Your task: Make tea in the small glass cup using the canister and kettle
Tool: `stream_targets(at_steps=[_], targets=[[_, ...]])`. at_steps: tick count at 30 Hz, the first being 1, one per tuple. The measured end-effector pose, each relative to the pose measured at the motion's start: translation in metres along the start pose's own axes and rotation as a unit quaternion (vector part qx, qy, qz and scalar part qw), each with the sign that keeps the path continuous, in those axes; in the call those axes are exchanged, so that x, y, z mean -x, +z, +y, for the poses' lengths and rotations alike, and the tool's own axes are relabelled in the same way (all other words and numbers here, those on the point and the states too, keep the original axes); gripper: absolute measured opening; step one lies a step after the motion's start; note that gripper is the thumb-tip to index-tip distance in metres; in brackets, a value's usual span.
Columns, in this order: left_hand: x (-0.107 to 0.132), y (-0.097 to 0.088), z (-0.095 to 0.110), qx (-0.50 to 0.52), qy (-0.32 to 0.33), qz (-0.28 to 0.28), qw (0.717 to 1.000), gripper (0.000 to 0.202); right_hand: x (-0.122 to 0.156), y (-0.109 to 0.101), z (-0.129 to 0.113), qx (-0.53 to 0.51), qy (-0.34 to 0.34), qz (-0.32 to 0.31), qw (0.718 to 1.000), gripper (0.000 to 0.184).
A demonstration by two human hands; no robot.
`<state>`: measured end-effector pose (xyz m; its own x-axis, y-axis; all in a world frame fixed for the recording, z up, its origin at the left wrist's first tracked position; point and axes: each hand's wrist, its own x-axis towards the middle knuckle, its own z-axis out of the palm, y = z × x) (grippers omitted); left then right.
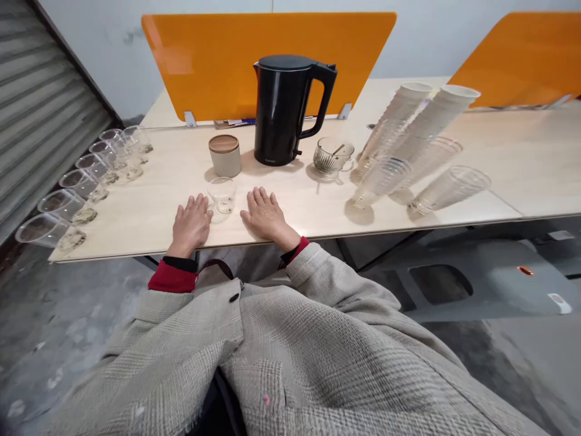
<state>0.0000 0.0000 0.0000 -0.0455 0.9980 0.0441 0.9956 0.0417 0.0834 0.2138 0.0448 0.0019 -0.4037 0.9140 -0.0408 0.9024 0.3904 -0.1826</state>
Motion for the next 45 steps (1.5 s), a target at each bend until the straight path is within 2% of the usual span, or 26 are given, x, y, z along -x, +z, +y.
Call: stream_targets(at_steps=[7, 12, 15, 19, 22, 25, 29, 33, 36, 39, 42, 45], targets=[[-0.001, 0.001, -0.001, 0.004, 0.003, 0.009, 1.000, 0.065, 0.000, 0.002, 0.001, -0.010, 0.000, 0.004, 1.000, 0.073], [0.002, 0.002, 0.000, 0.016, 0.004, 0.035, 0.999, 0.062, -0.004, 0.007, 0.009, -0.082, -0.025, 0.050, 0.995, 0.079], [0.005, 0.002, 0.000, 0.044, 0.000, 0.063, 0.997, 0.059, -0.012, 0.006, 0.007, -0.191, -0.040, 0.088, 0.977, 0.096], [0.013, 0.000, -0.004, 0.061, -0.032, 0.099, 0.993, 0.056, -0.026, 0.008, -0.009, -0.353, -0.068, 0.130, 0.924, 0.105], [0.022, -0.001, -0.010, 0.055, -0.045, 0.097, 0.993, 0.053, -0.035, 0.014, -0.020, -0.435, -0.057, 0.141, 0.888, 0.103], [0.028, 0.001, -0.014, 0.057, -0.046, 0.102, 0.992, 0.053, -0.041, 0.023, -0.025, -0.470, -0.038, 0.151, 0.869, 0.097], [0.035, 0.010, -0.015, 0.065, -0.030, 0.151, 0.986, 0.047, -0.043, 0.026, -0.025, -0.465, -0.022, 0.181, 0.866, 0.084], [0.047, 0.025, -0.010, 0.085, 0.046, 0.191, 0.977, 0.040, -0.049, 0.011, -0.029, -0.437, -0.060, 0.206, 0.874, 0.079], [0.059, 0.034, -0.005, 0.088, 0.104, 0.213, 0.967, 0.035, -0.067, -0.008, -0.049, -0.431, -0.109, 0.192, 0.875, 0.083], [0.067, 0.040, -0.003, 0.073, 0.137, 0.223, 0.962, 0.033, -0.101, -0.017, -0.085, -0.427, -0.163, 0.161, 0.875, 0.085], [0.068, 0.042, -0.003, 0.058, 0.148, 0.226, 0.961, 0.036, -0.141, -0.009, -0.132, -0.426, -0.196, 0.136, 0.873, 0.084], [0.067, 0.044, -0.003, 0.059, 0.157, 0.232, 0.958, 0.033, -0.173, 0.007, -0.177, -0.425, -0.204, 0.139, 0.871, 0.074]])
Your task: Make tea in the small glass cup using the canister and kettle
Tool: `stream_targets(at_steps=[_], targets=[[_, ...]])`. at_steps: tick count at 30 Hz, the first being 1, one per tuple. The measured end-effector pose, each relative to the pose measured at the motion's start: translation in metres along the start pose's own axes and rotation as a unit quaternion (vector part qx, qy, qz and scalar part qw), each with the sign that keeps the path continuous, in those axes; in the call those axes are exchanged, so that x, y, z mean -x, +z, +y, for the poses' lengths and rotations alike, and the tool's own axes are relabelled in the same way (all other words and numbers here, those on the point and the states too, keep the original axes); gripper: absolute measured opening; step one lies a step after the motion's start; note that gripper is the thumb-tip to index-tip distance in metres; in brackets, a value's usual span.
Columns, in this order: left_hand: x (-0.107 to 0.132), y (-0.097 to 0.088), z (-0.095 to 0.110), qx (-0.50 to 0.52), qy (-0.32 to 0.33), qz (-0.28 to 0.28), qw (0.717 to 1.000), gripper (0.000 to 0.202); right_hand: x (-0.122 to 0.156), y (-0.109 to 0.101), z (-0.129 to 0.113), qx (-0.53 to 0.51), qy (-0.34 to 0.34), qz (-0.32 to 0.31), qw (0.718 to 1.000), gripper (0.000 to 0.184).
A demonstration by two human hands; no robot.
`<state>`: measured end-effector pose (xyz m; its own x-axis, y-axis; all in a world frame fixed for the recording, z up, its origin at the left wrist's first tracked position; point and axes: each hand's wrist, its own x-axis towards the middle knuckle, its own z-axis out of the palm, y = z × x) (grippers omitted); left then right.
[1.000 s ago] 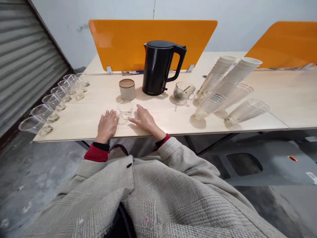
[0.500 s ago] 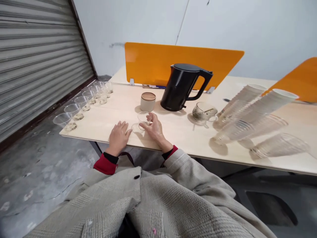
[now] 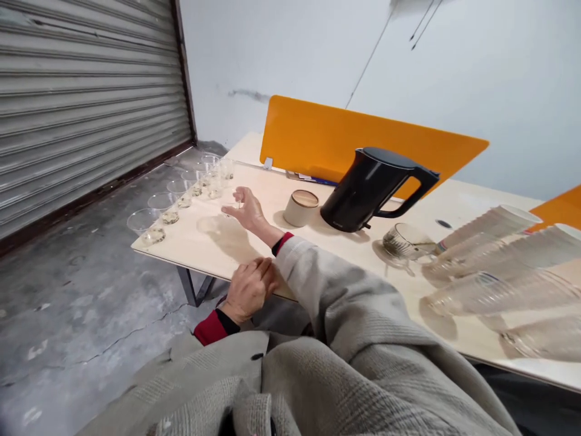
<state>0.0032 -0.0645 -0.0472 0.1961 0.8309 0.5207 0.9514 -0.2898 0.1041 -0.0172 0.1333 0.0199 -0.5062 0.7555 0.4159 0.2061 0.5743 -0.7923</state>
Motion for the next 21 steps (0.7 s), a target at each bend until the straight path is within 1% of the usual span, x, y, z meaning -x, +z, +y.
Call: stream_targets(at_steps=[3, 5, 7, 10, 13, 16, 21], targets=[[0.000, 0.003, -0.001, 0.026, 0.007, -0.004, 1.000, 0.023, -0.020, 0.036, 0.000, 0.011, 0.005, 0.004, 1.000, 0.056], [0.001, 0.005, -0.001, 0.045, 0.008, -0.017, 0.999, 0.020, -0.028, 0.051, -0.002, 0.027, 0.018, -0.003, 0.999, 0.048], [0.001, 0.005, -0.001, 0.062, 0.010, -0.039, 0.997, 0.020, -0.032, 0.061, -0.004, 0.037, 0.030, -0.009, 0.999, 0.046], [0.001, 0.003, -0.001, 0.085, 0.010, -0.074, 0.994, 0.025, -0.035, 0.070, -0.005, 0.024, 0.044, -0.003, 0.999, 0.046], [0.001, 0.002, -0.001, 0.103, 0.007, -0.095, 0.990, 0.028, -0.035, 0.075, -0.002, 0.009, 0.046, 0.005, 0.999, 0.049], [0.001, 0.002, -0.001, 0.108, 0.009, -0.099, 0.989, 0.028, -0.034, 0.080, 0.002, -0.005, 0.051, 0.017, 0.999, 0.051], [0.002, 0.006, -0.002, 0.123, 0.006, -0.095, 0.988, 0.027, -0.035, 0.084, 0.005, -0.054, 0.080, 0.026, 0.995, 0.056]])
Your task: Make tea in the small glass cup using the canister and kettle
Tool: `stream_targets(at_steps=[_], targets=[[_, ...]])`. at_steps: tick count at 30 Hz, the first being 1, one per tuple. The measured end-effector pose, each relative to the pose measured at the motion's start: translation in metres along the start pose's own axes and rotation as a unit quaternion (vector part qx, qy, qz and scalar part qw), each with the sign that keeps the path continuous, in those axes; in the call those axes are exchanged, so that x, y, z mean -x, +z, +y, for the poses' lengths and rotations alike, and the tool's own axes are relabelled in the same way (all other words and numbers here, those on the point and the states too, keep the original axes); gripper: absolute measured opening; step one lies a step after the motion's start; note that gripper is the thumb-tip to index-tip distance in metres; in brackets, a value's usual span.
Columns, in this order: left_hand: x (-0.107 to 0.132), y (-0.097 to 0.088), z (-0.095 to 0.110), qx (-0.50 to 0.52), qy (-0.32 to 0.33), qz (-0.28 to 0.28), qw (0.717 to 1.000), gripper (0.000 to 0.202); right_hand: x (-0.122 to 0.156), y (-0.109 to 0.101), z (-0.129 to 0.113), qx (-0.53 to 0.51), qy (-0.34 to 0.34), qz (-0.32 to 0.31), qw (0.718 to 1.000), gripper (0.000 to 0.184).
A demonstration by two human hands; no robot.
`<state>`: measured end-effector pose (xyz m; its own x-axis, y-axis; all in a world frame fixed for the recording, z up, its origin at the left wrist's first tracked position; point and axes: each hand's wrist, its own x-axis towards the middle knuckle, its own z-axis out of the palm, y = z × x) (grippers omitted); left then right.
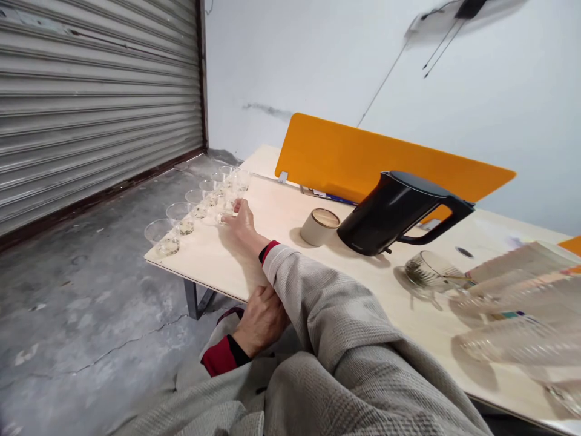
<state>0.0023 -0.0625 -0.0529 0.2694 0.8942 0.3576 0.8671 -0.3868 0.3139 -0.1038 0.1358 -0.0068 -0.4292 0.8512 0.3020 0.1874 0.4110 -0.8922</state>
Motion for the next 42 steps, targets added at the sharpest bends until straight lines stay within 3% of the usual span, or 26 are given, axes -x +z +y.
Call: stream_targets(at_steps=[10, 18, 23, 27, 31, 36, 39, 42], targets=[[0.001, 0.002, -0.002, 0.011, -0.002, 0.004, 1.000, 0.026, -0.001, 0.004, -0.002, -0.034, 0.002, -0.010, 0.999, 0.050], [0.004, 0.014, -0.002, -0.062, 0.035, 0.154, 0.985, 0.003, -0.008, 0.010, 0.005, -0.060, 0.000, -0.005, 0.998, 0.054], [0.005, 0.010, 0.000, -0.069, 0.035, 0.174, 0.982, 0.006, -0.007, 0.011, 0.002, -0.063, 0.025, 0.002, 0.998, 0.059], [0.005, 0.002, 0.000, -0.078, 0.029, 0.156, 0.984, 0.011, 0.002, -0.005, -0.015, -0.060, 0.034, -0.004, 0.998, 0.063], [0.005, -0.008, 0.000, -0.097, 0.026, 0.134, 0.986, 0.017, 0.032, -0.049, -0.034, -0.042, -0.015, -0.040, 0.998, 0.054], [0.004, -0.008, -0.007, -0.115, -0.004, 0.150, 0.982, 0.035, 0.114, -0.143, -0.042, 0.051, -0.130, -0.046, 0.989, 0.030], [0.000, -0.006, -0.012, -0.126, 0.027, 0.162, 0.978, 0.037, 0.173, -0.215, -0.038, 0.155, -0.155, 0.026, 0.975, 0.026], [-0.004, -0.006, -0.016, -0.144, 0.050, 0.193, 0.969, 0.038, 0.227, -0.301, -0.035, 0.249, -0.143, 0.158, 0.945, 0.022]])
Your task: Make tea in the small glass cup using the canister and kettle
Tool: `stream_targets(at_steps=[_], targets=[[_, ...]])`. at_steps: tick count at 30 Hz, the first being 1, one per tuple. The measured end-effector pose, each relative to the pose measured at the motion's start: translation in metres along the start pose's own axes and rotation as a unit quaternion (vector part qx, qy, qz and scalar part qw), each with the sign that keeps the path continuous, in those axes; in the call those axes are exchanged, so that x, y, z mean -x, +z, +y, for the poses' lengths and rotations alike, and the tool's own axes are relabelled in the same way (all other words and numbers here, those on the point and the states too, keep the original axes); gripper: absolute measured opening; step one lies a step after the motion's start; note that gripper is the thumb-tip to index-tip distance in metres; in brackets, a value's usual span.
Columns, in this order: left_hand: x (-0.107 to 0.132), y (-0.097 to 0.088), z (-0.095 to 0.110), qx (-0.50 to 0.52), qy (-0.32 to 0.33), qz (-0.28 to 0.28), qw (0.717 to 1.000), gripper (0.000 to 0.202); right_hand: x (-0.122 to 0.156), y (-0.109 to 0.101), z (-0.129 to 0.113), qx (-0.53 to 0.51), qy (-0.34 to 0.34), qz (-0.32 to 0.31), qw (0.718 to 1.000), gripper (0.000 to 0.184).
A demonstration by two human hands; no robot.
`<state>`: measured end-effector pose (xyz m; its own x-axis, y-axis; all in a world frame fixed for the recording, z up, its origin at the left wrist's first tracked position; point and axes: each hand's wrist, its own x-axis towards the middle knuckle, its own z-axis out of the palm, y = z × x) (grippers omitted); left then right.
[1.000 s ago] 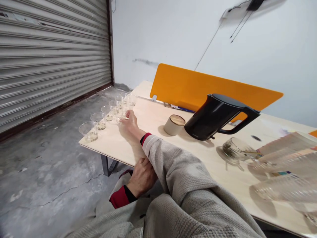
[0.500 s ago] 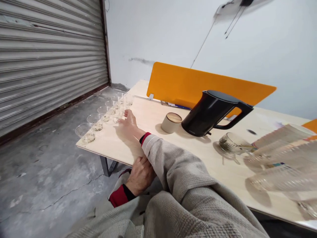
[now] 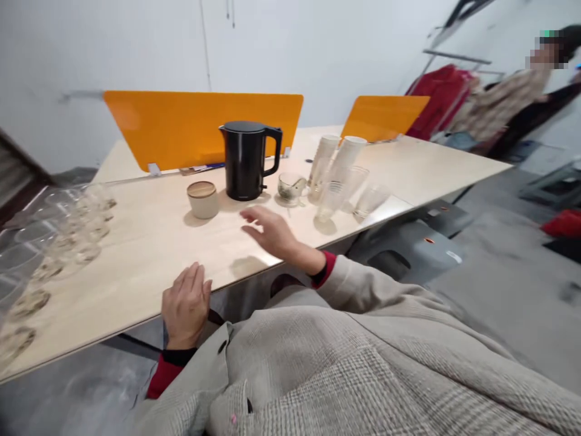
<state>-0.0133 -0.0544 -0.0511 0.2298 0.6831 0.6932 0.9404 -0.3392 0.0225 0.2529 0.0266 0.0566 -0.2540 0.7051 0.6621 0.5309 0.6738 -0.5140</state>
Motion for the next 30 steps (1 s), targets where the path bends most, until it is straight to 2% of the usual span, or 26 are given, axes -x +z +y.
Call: stream_targets(at_steps=[2, 5, 7, 9, 11, 13, 16, 20, 25, 30], targets=[[-0.001, 0.000, -0.002, -0.001, -0.001, 0.010, 1.000, 0.036, 0.017, -0.062, 0.025, 0.095, 0.061, 0.091, 0.989, 0.019], [-0.002, -0.001, -0.005, 0.003, -0.008, 0.008, 1.000, 0.035, 0.036, -0.146, 0.058, 0.240, 0.125, 0.191, 0.944, 0.022], [-0.002, -0.001, -0.007, 0.000, -0.010, 0.007, 1.000, 0.034, 0.044, -0.184, 0.076, 0.313, 0.145, 0.195, 0.918, 0.025], [-0.002, -0.001, -0.008, -0.007, -0.003, 0.007, 1.000, 0.035, 0.047, -0.204, 0.091, 0.363, 0.145, 0.148, 0.909, 0.026], [-0.003, -0.003, -0.009, -0.018, -0.001, 0.008, 1.000, 0.035, 0.045, -0.208, 0.102, 0.391, 0.136, 0.074, 0.907, 0.028], [-0.003, -0.005, -0.009, -0.029, -0.003, 0.003, 1.000, 0.034, 0.039, -0.203, 0.110, 0.405, 0.130, 0.003, 0.905, 0.029], [-0.003, -0.007, -0.010, -0.036, -0.011, -0.009, 0.999, 0.035, 0.029, -0.194, 0.117, 0.424, 0.147, -0.055, 0.892, 0.029], [-0.004, -0.010, -0.010, -0.044, 0.003, -0.006, 0.999, 0.040, 0.023, -0.187, 0.124, 0.424, 0.187, -0.031, 0.886, 0.024], [-0.006, -0.012, -0.008, -0.046, 0.015, 0.004, 0.999, 0.048, 0.025, -0.170, 0.122, 0.370, 0.159, 0.008, 0.915, 0.019], [-0.006, -0.012, -0.008, -0.032, 0.009, -0.001, 0.999, 0.043, 0.017, -0.156, 0.118, 0.338, 0.149, 0.022, 0.929, 0.020]])
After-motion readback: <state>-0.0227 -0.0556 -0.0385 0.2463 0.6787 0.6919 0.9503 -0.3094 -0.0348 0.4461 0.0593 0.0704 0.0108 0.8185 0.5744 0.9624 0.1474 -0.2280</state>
